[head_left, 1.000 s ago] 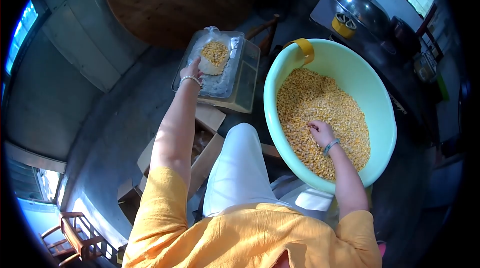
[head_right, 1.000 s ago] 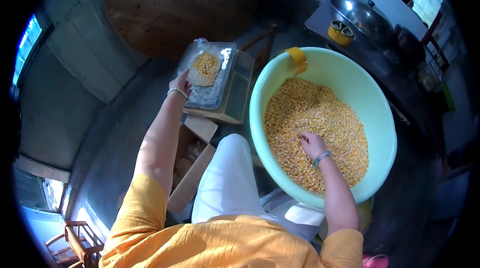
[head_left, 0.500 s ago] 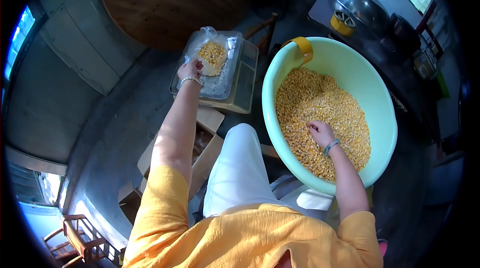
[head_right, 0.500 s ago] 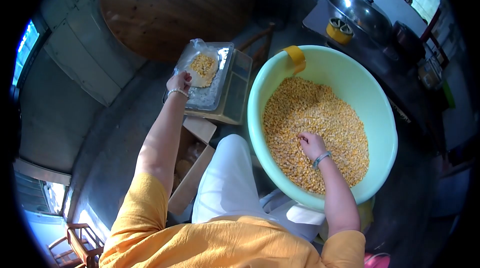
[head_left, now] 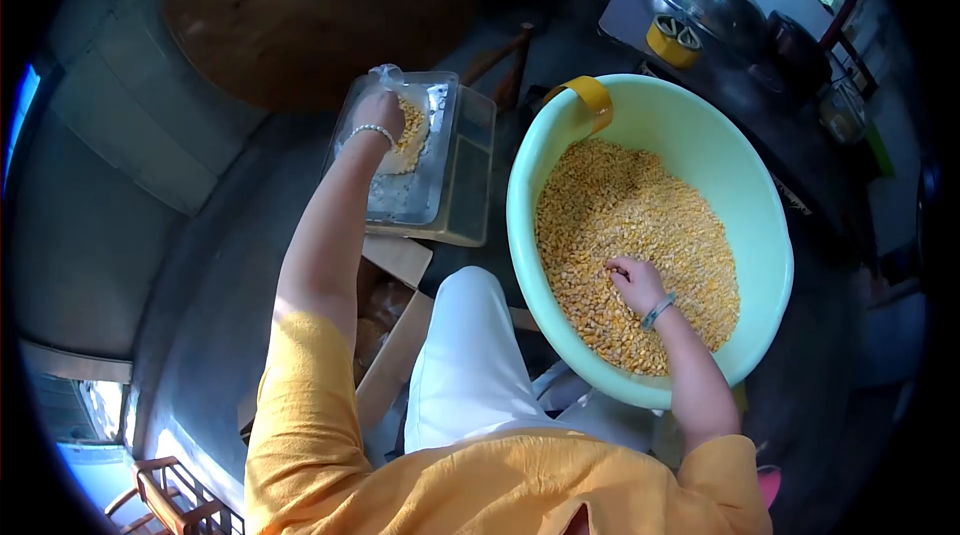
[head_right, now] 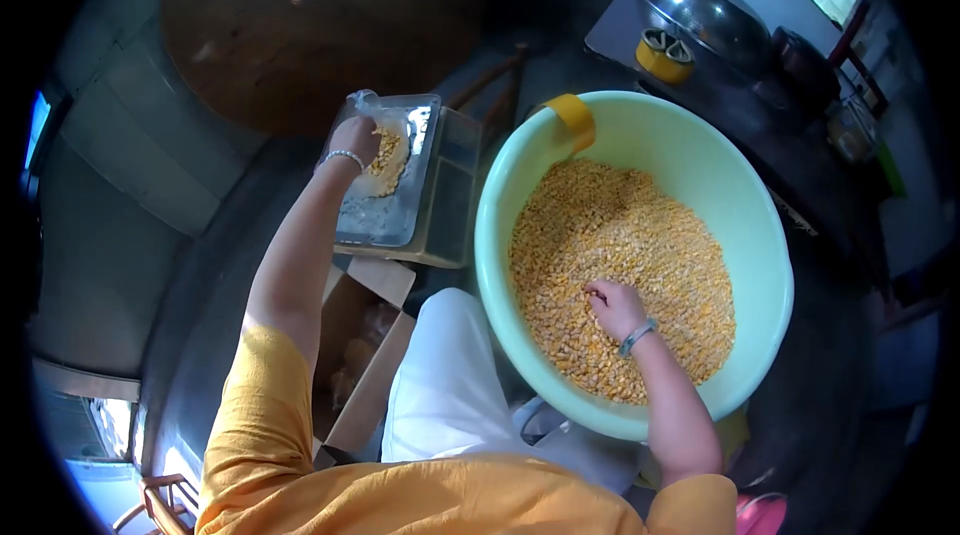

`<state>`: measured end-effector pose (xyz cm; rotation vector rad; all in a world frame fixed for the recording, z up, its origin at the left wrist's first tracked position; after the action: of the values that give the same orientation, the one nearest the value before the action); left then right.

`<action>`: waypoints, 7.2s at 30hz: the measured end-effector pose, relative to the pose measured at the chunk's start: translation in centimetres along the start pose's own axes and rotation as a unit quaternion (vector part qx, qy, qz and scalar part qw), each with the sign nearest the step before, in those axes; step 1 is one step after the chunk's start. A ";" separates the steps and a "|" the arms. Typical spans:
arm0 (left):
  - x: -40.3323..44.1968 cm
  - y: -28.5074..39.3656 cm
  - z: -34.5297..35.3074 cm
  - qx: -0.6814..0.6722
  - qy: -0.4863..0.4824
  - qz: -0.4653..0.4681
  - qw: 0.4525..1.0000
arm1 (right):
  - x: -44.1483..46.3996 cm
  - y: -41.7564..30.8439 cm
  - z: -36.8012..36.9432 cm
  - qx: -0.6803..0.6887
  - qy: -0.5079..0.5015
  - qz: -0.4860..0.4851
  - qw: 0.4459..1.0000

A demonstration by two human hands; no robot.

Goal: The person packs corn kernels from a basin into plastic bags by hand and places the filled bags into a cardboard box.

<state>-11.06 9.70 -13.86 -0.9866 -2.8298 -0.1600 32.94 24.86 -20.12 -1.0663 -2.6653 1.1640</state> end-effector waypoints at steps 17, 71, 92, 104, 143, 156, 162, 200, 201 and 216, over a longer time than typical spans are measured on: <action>2.2 2.3 3.3 0.133 -0.059 0.070 0.987 | -0.2 -0.2 0.3 0.004 0.022 -0.015 1.000; -19.0 22.4 0.8 -0.683 -0.444 -0.090 0.573 | -0.2 0.2 -0.2 -0.026 -0.014 -0.028 0.999; -21.5 24.0 1.8 -0.142 -0.167 0.276 0.936 | 0.3 1.2 0.2 -0.020 -0.003 -0.056 0.998; -22.4 24.6 1.6 -0.003 -0.259 0.374 0.890 | 0.5 1.4 0.3 -0.030 -0.006 -0.059 0.998; -15.3 6.1 2.8 -0.670 0.188 -0.245 0.675 | 1.3 3.2 0.9 -0.021 0.026 -0.110 0.993; -6.0 -6.3 5.7 -0.560 0.084 -0.448 0.692 | 0.2 1.1 0.1 -0.013 -0.011 -0.020 1.000; -3.8 -3.8 2.9 -0.730 0.164 -0.340 0.569 | 0.3 1.3 0.2 -0.011 -0.001 -0.035 0.999; 2.3 1.3 -4.2 -0.753 0.015 -0.338 0.565 | 0.2 1.1 -0.3 -0.029 -0.024 -0.047 0.998; 2.2 1.5 -4.9 -0.750 0.004 -0.333 0.572 | 0.1 0.6 -0.6 -0.032 -0.024 -0.034 0.999; -7.3 11.7 -16.6 -0.779 -0.180 -0.076 0.596 | 0.2 0.6 -2.5 -0.035 0.097 0.018 0.995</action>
<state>3.49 11.95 1.90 -0.8046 -2.3747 -3.0336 33.92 26.84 -18.79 -1.1777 -2.5632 0.9272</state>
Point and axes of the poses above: each hand's wrist, its own x-axis towards the middle knuckle, its own z-axis out of the palm, y = z × x, the point moved 1 cm from there along x, towards the middle knuckle, and after that the axes turned 9 degrees about x, right-handed, at the moved point
